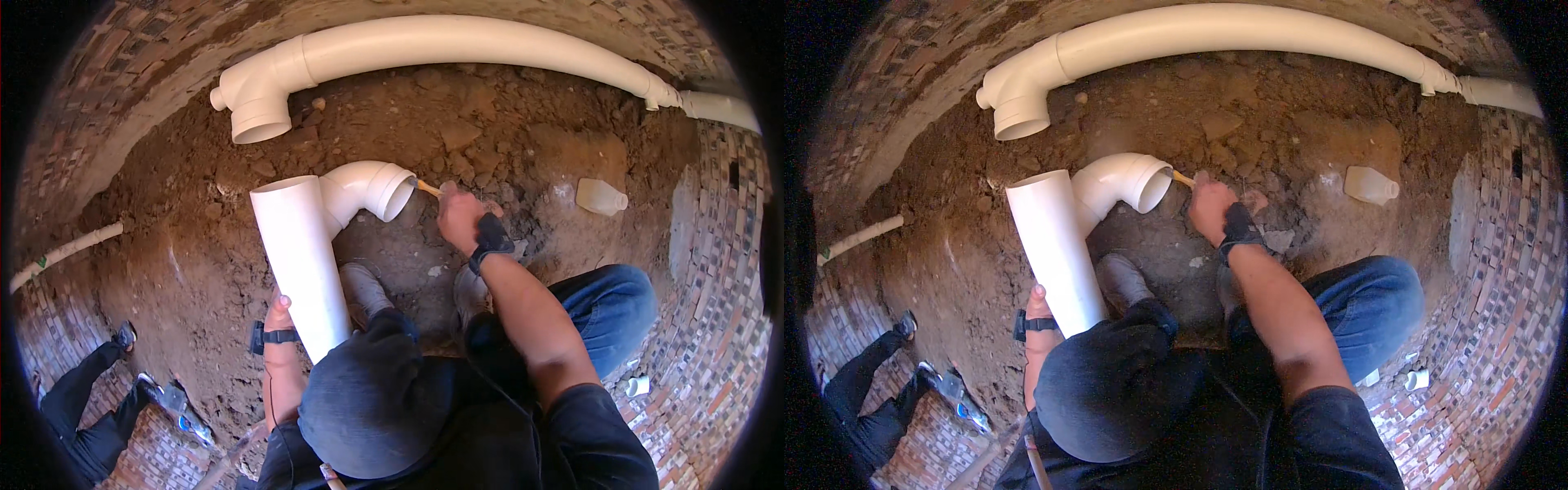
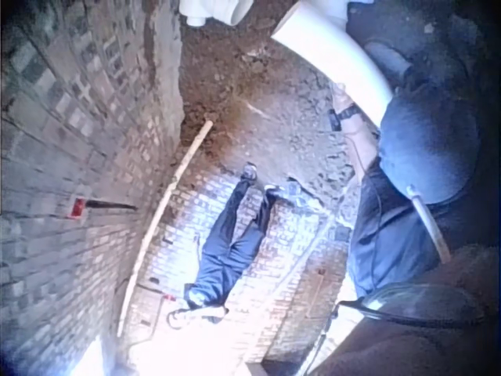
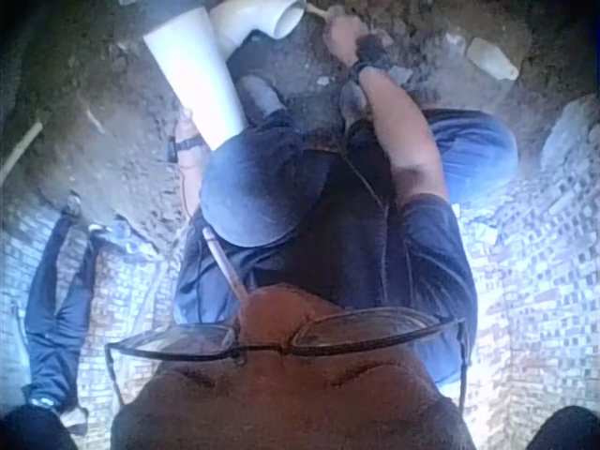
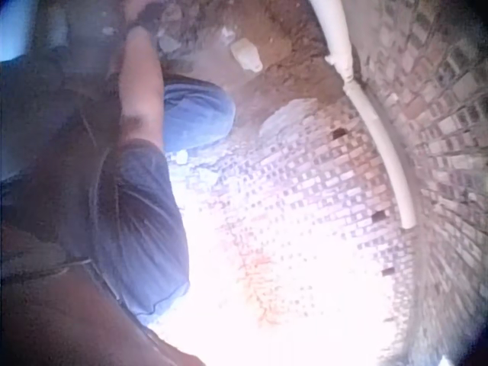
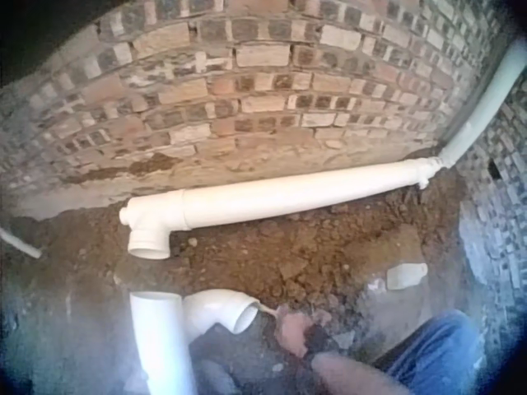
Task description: The person applies glue to the ends of PVC pipes using a brush and fits them into an elbow connector while working on a dirt ground.
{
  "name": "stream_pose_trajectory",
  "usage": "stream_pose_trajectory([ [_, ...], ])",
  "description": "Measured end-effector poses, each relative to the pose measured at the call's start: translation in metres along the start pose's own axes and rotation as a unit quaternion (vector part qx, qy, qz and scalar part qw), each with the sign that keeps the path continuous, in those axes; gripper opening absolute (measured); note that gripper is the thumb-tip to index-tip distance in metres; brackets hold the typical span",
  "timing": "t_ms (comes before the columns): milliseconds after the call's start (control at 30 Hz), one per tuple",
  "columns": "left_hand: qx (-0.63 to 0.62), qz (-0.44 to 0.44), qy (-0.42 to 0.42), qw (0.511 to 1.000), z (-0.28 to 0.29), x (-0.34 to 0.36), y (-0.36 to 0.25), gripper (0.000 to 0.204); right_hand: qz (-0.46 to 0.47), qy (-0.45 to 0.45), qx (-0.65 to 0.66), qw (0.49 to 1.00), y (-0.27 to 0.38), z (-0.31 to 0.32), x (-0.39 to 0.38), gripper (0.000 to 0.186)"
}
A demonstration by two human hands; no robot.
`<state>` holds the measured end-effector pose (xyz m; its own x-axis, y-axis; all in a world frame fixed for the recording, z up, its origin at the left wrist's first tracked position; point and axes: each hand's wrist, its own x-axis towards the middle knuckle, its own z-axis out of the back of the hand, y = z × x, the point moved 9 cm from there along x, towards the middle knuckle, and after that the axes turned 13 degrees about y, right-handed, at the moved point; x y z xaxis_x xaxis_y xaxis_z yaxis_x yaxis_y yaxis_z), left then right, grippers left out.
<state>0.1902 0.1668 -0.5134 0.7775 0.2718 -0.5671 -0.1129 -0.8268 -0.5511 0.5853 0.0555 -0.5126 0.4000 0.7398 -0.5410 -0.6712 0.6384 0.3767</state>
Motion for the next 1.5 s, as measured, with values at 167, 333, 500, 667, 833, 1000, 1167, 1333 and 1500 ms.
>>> stream_pose_trajectory([
  [167, 0.0, 0.006, 0.004, 1.0, -0.006, 0.005, -0.001, 0.112, -0.05, 0.039, 0.005, 0.998, 0.003, -0.013, -0.009, 0.013],
  [333, -0.015, 0.004, 0.006, 1.0, -0.008, 0.003, -0.003, 0.111, -0.052, 0.067, 0.171, 0.982, 0.011, -0.033, -0.032, 0.016],
  [500, 0.026, -0.014, 0.006, 1.0, -0.016, 0.006, -0.016, 0.104, -0.072, 0.125, 0.42, 0.896, 0.003, -0.035, -0.037, 0.02],
  [667, 0.018, 0.013, -0.006, 1.0, -0.024, 0.004, -0.015, 0.108, -0.109, 0.024, 0.548, 0.829, -0.013, -0.027, -0.032, 0.018],
  [833, 0.019, 0.027, -0.019, 0.999, -0.02, 0.0, -0.011, 0.108, -0.169, -0.01, 0.604, 0.779, -0.024, -0.059, -0.019, 0.019],
  [1000, 0.037, 0.004, -0.005, 0.999, -0.018, 0.006, -0.012, 0.109, -0.28, 0.039, 0.536, 0.796, -0.041, -0.099, -0.035, 0.025],
  [1167, 0.037, -0.002, -0.005, 0.999, -0.014, 0.002, -0.014, 0.11, -0.259, 0.191, 0.444, 0.836, -0.002, -0.068, -0.039, 0.024],
  [1333, 0.046, 0.011, -0.01, 0.999, -0.027, 0.005, -0.016, 0.112, -0.178, 0.24, 0.545, 0.784, 0.004, -0.055, -0.029, 0.02],
  [1500, 0.058, 0.013, 0.009, 0.998, -0.007, 0.011, -0.008, 0.114, -0.166, 0.149, 0.414, 0.883, -0.039, -0.086, -0.005, 0.018],
])
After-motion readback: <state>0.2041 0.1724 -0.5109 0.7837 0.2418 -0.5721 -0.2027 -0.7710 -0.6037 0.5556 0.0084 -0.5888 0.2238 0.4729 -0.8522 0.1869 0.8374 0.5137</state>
